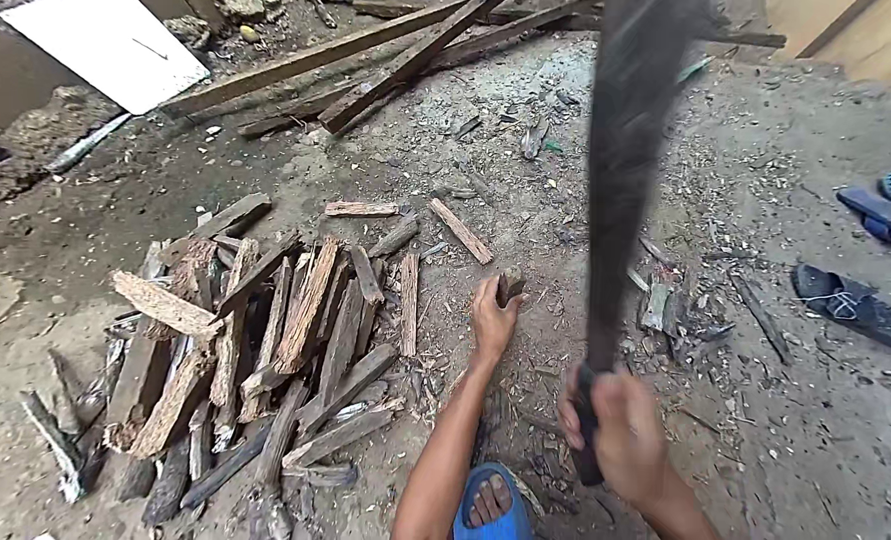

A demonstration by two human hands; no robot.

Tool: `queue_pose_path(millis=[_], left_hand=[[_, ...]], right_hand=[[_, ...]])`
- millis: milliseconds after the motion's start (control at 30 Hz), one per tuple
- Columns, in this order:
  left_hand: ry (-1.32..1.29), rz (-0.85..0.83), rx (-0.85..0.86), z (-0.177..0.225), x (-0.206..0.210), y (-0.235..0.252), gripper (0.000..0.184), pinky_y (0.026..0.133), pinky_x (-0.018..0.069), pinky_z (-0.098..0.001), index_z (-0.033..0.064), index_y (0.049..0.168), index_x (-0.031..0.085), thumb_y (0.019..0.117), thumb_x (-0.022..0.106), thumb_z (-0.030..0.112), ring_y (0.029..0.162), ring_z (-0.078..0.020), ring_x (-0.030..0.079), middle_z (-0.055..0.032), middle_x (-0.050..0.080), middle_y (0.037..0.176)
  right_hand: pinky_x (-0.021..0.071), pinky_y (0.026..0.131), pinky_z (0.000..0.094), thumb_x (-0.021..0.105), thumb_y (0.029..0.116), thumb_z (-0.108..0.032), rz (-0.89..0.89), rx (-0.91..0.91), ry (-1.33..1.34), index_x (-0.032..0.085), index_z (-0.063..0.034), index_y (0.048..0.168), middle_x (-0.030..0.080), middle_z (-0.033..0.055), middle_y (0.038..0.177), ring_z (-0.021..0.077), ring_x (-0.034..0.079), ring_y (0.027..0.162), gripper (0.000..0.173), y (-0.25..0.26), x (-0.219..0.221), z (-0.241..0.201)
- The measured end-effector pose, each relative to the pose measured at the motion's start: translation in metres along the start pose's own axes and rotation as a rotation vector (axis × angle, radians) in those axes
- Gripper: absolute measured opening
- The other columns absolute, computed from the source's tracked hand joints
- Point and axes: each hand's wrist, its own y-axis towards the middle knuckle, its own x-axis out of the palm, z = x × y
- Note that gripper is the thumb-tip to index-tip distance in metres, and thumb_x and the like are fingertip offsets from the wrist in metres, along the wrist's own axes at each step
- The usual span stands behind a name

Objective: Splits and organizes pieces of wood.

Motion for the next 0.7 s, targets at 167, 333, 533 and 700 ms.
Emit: queue_pose_path(millis=[167, 333, 533, 700], left_hand=[[-0.008, 0.022, 0.012, -0.001, 0.003, 0.000, 0.045, 0.096, 0.0575, -0.0396, -0.0064, 0.119, 0.068, 0.0824, 0.084, 0.015, 0.107, -0.0257, 0.069, -0.0202, 0.068, 0.121], [0.016, 0.026, 0.020, -0.002, 0.005, -0.004, 0.045, 0.096, 0.0574, -0.0405, -0.0066, 0.121, 0.067, 0.0838, 0.082, 0.014, 0.107, -0.0266, 0.069, -0.0202, 0.068, 0.122], [-0.003, 0.043, 0.074, -0.006, 0.004, -0.010, 0.042, 0.095, 0.0576, -0.0435, -0.0074, 0.121, 0.067, 0.0847, 0.078, 0.011, 0.106, -0.0295, 0.070, -0.0220, 0.069, 0.120], [0.017, 0.024, 0.039, -0.003, 0.003, -0.003, 0.045, 0.096, 0.0579, -0.0411, -0.0039, 0.123, 0.068, 0.0856, 0.081, 0.017, 0.106, -0.0255, 0.070, -0.0185, 0.069, 0.121]], right_hand=[[0.0560, 0.051, 0.0343, 0.036, 0.1084, -0.055, -0.041, 0.555, -0.319, 0.063, -0.0066, 0.106, 0.059, 0.0027, 0.063, 0.0161, 0.060, 0.050, 0.056, 0.014, -0.006, 0.067], [0.0558, 0.050, 0.0341, 0.037, 0.1078, -0.056, -0.001, 0.527, -0.320, 0.064, -0.0071, 0.104, 0.059, 0.0023, 0.063, 0.0157, 0.060, 0.049, 0.056, 0.005, -0.001, 0.071], [0.0491, 0.039, 0.0246, 0.020, 0.1063, -0.066, -0.076, 0.913, 0.563, 0.051, -0.0088, 0.093, 0.045, -0.0008, 0.057, 0.0098, 0.049, 0.040, 0.066, 0.004, -0.015, 0.008], [0.0530, 0.045, 0.0292, 0.034, 0.1114, -0.046, 0.011, 0.562, -0.059, 0.058, -0.0068, 0.100, 0.054, 0.0016, 0.059, 0.0137, 0.055, 0.045, 0.047, -0.005, -0.013, 0.037]])
